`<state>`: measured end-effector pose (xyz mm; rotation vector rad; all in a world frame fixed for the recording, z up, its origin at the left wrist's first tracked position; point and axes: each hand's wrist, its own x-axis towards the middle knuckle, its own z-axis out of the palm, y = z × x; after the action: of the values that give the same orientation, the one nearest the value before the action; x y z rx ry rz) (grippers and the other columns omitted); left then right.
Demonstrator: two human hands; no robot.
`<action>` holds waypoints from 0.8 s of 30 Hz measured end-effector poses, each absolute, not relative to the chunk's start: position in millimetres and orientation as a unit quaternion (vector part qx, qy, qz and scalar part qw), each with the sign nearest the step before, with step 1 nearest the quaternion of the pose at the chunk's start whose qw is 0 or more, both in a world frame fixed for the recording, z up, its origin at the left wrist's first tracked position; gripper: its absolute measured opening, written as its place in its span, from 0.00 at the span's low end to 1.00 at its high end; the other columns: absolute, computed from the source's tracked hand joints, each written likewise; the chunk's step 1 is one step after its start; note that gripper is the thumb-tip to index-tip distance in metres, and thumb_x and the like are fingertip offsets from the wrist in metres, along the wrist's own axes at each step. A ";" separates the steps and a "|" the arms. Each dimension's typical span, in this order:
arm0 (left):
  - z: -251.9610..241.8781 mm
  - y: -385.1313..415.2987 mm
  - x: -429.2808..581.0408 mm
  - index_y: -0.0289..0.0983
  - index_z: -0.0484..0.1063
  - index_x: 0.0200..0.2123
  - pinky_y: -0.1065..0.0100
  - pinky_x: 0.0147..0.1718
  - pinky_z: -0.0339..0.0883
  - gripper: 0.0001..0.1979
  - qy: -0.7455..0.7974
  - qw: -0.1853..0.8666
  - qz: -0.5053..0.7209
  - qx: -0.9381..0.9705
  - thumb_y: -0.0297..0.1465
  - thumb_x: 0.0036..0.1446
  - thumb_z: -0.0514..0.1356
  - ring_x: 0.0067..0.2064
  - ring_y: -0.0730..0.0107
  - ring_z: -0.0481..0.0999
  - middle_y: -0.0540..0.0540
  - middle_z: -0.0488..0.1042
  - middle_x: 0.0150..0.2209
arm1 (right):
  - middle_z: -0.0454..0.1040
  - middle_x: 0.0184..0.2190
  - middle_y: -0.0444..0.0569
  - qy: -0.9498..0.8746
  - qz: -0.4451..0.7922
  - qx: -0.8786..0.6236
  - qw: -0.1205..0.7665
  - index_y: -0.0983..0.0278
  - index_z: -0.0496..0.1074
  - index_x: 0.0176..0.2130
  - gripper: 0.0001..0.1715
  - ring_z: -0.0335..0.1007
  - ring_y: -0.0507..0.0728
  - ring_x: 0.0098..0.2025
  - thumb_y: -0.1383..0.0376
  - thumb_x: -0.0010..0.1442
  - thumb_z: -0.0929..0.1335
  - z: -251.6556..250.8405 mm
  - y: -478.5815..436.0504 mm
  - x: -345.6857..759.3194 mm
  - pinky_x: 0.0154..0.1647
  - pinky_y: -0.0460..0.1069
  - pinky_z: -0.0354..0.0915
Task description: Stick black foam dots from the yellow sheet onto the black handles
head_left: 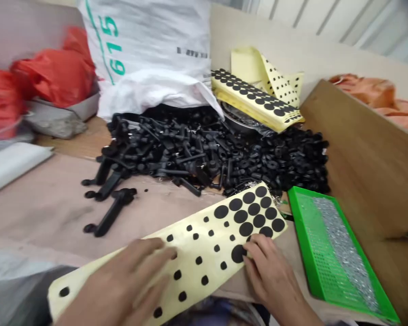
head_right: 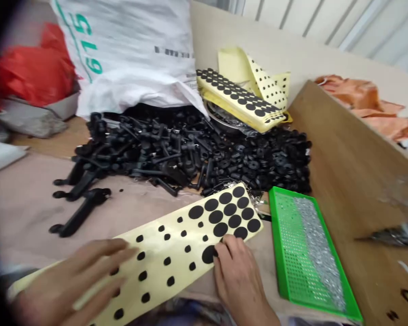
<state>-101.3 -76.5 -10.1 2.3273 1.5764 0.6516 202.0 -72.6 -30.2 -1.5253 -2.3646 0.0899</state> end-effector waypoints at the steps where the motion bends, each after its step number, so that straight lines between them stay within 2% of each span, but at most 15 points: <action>1: -9.9 -72.3 -72.9 0.48 0.69 0.49 0.66 0.44 0.66 0.15 0.461 0.129 0.217 0.851 0.33 0.60 0.52 0.47 0.61 0.73 0.49 0.74 0.48 | 0.71 0.38 0.56 -0.823 0.036 -0.544 0.162 0.64 0.67 0.40 0.09 0.69 0.62 0.38 0.72 0.61 0.61 -31.1 -73.1 200.8 0.36 0.57 0.68; 2: -9.7 -68.2 -47.3 0.47 0.68 0.50 0.65 0.45 0.65 0.17 0.386 0.137 0.193 0.892 0.29 0.59 0.53 0.47 0.61 0.72 0.48 0.73 0.48 | 0.71 0.38 0.55 -0.818 0.039 -0.551 0.164 0.64 0.66 0.40 0.09 0.69 0.62 0.38 0.72 0.61 0.60 -32.0 -73.6 200.0 0.36 0.57 0.68; 4: -12.0 -60.4 -8.4 0.44 0.68 0.47 0.61 0.43 0.66 0.14 0.366 0.141 0.148 0.908 0.28 0.58 0.53 0.44 0.59 0.72 0.46 0.74 0.44 | 0.70 0.39 0.56 -0.811 0.040 -0.559 0.169 0.64 0.65 0.41 0.10 0.68 0.62 0.38 0.73 0.60 0.60 -34.1 -74.3 199.6 0.36 0.57 0.68; 9: -28.8 -49.0 22.5 0.41 0.67 0.45 0.56 0.34 0.66 0.10 0.369 0.111 0.055 0.921 0.32 0.63 0.50 0.41 0.56 0.69 0.44 0.71 0.42 | 0.69 0.39 0.54 -0.814 0.075 -0.551 0.167 0.63 0.65 0.40 0.11 0.68 0.61 0.39 0.74 0.60 0.60 -33.6 -74.0 201.2 0.37 0.57 0.67; 13: -34.8 -48.4 20.7 0.41 0.65 0.47 0.58 0.34 0.64 0.11 0.363 0.086 0.047 0.927 0.31 0.62 0.51 0.41 0.57 0.67 0.44 0.69 0.43 | 0.68 0.38 0.52 -0.792 0.155 -0.556 0.199 0.62 0.64 0.38 0.10 0.67 0.59 0.40 0.75 0.61 0.59 -26.7 -72.5 200.1 0.40 0.54 0.67; 16: -33.9 -48.3 19.2 0.41 0.65 0.48 0.60 0.33 0.62 0.11 0.359 0.083 0.051 0.928 0.31 0.62 0.51 0.40 0.59 0.67 0.44 0.68 0.44 | 0.68 0.38 0.53 -0.789 0.123 -0.566 0.202 0.62 0.64 0.39 0.10 0.66 0.60 0.40 0.75 0.61 0.59 -27.2 -69.7 198.0 0.40 0.56 0.66; 19: -35.0 -49.1 18.0 0.41 0.65 0.48 0.61 0.33 0.61 0.12 0.352 0.075 0.049 0.931 0.30 0.61 0.53 0.40 0.59 0.66 0.45 0.68 0.44 | 0.68 0.37 0.54 -0.794 0.090 -0.573 0.182 0.63 0.63 0.34 0.10 0.65 0.61 0.38 0.75 0.61 0.58 -30.6 -67.1 196.5 0.37 0.57 0.65; 24: -42.5 -52.9 17.6 0.39 0.64 0.50 0.58 0.35 0.61 0.14 0.352 0.047 0.074 0.932 0.29 0.61 0.53 0.42 0.57 0.66 0.43 0.67 0.48 | 0.67 0.33 0.51 -0.786 0.155 -0.570 0.183 0.62 0.60 0.30 0.10 0.64 0.59 0.36 0.75 0.60 0.58 -23.2 -69.2 192.7 0.37 0.56 0.64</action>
<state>17.6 -52.9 -42.5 2.8435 1.0732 0.2245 192.7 -69.2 -23.2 -1.6085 -2.2181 0.4363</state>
